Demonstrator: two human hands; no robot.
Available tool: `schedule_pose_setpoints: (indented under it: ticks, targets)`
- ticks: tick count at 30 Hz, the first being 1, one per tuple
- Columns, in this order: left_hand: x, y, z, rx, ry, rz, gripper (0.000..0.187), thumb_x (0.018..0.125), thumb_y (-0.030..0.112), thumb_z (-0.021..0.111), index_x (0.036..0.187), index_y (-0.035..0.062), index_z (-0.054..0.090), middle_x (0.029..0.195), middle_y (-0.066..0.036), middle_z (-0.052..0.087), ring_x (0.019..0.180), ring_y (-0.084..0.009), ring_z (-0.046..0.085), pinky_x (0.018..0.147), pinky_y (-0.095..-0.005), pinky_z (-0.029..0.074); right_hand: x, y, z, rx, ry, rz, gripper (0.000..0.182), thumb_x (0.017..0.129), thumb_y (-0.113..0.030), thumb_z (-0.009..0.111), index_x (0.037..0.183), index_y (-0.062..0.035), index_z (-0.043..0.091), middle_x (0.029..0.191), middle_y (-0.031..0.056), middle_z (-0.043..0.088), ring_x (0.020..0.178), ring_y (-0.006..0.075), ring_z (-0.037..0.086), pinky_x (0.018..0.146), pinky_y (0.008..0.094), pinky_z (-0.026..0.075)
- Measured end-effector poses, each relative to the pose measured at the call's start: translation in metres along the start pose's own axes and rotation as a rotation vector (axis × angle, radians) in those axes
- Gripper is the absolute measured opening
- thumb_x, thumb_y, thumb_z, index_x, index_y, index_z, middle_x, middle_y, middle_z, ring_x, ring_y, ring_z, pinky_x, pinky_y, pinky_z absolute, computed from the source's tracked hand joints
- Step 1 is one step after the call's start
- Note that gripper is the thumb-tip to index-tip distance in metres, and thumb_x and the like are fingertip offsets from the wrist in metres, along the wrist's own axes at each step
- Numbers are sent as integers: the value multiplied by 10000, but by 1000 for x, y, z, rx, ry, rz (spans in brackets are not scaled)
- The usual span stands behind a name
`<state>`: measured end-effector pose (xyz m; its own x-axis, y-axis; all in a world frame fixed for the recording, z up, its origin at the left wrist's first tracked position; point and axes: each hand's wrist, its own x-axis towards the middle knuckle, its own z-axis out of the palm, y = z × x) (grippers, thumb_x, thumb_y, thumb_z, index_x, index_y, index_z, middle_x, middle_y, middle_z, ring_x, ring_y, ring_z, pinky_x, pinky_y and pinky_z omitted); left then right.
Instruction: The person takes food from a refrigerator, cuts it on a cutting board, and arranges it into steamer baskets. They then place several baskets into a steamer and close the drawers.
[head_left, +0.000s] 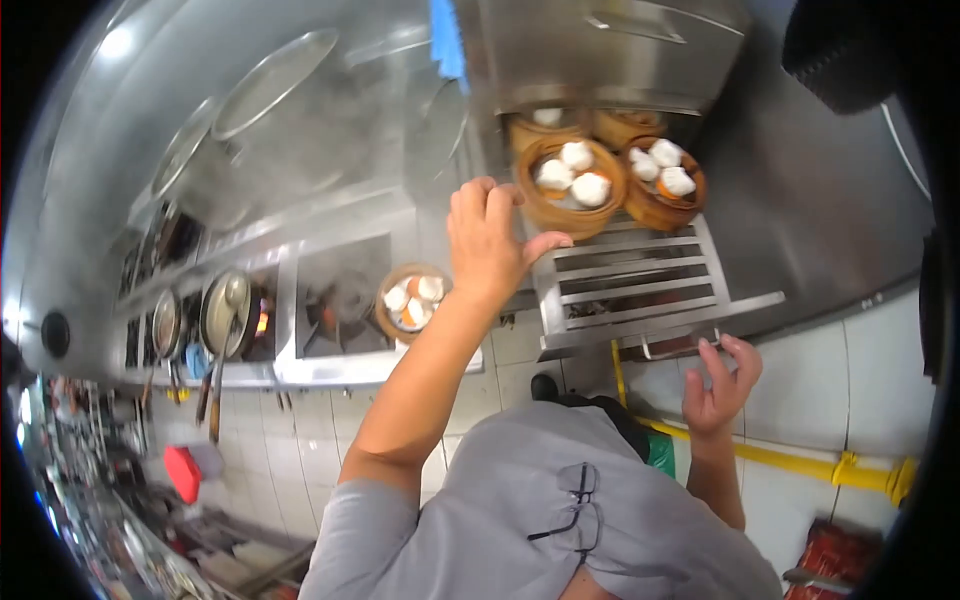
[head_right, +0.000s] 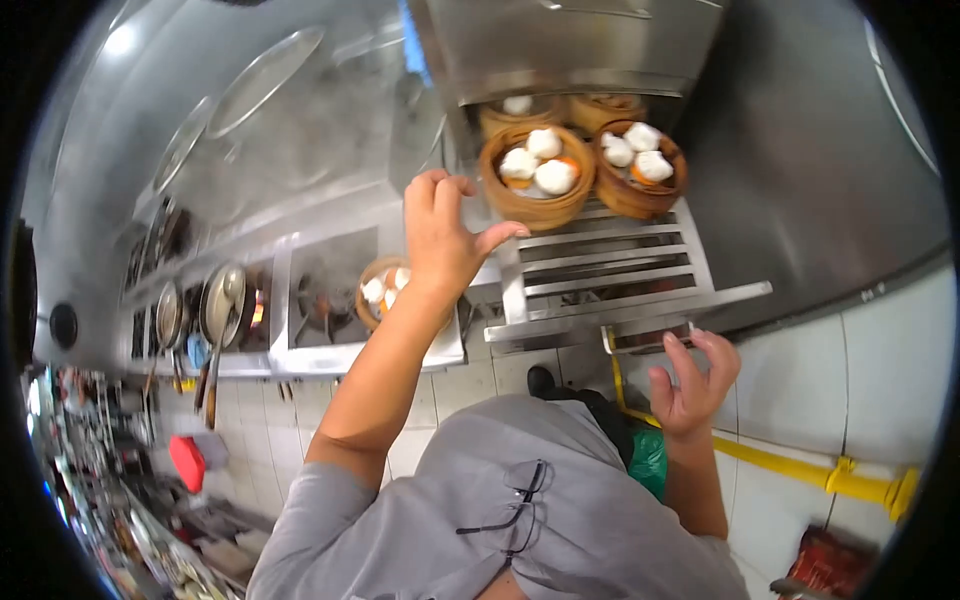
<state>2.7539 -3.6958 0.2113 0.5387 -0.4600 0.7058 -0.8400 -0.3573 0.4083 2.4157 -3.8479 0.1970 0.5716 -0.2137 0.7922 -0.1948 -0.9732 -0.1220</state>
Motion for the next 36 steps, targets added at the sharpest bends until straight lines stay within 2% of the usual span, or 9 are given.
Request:
schedule_pose_setpoints:
  ticks: [4,7,8,13,22,26,30,31,36]
  targets:
    - [-59,-85,-60,204,207,-109,372,901,300,850,1131,53,693,1277,-223,606,1205,-419,558,1017,-499,470,-50,9,31,-22,-102,23,544,1085,-422,586,1442,-14,633,1599,280,406,1456,477,413,1197,567,360]
    - [-124,-156,-101,232,-60,-618,368,1058,330,614,1183,-7,692,1142,-253,693,1120,-459,634,1001,-515,497,-72,4,55,6,-115,62,870,1093,-456,552,1705,-8,125,1742,352,30,1604,580,29,1277,673,122]
    - [-141,-167,-112,176,-233,-757,404,1084,350,554,1161,-25,681,1087,-275,725,1065,-518,659,956,-553,509,-75,1,62,8,-116,68,870,1093,-456,552,1705,-8,125,1742,352,30,1604,580,29,1277,673,122]
    - [-177,-178,-84,-432,-347,-1331,452,1072,317,461,992,-67,683,770,-170,721,577,-194,714,533,-339,571,-74,-5,82,10,-42,104,1008,1047,-388,623,1703,1,-36,1740,351,-107,1607,575,-30,1288,642,55]
    - [-116,-149,-118,30,-639,-960,386,959,219,538,932,-123,713,719,-220,729,605,-274,744,601,-407,592,-74,1,77,5,-35,85,997,1049,-486,627,1711,-13,50,1752,329,-41,1602,584,17,1274,686,115]
    - [-48,-96,-155,-102,-669,-896,364,974,196,522,914,-115,701,724,-192,716,588,-250,715,566,-372,579,-67,-2,65,-87,-43,57,939,1070,-548,552,1708,-12,118,1767,280,72,1595,599,35,1279,679,124]
    - [3,-44,-164,-180,-815,-805,350,978,190,512,856,-100,665,689,-153,693,561,-213,683,544,-348,559,-46,-13,36,-94,-37,87,760,1078,-588,509,1567,-7,486,1685,275,338,1539,607,214,1236,670,243]
    - [7,-38,-156,-183,-814,-798,350,978,190,512,856,-100,665,689,-153,693,561,-213,683,544,-348,559,-24,-21,23,-140,27,75,627,1059,-567,560,1370,-36,679,1533,234,526,1434,523,396,1170,621,353]
    - [15,-2,-114,-254,-909,-670,385,987,207,523,801,-101,658,668,-158,683,562,-233,688,593,-375,566,84,-26,-17,64,57,-12,366,843,-279,843,1140,-78,771,1117,92,695,1058,326,615,978,457,483]
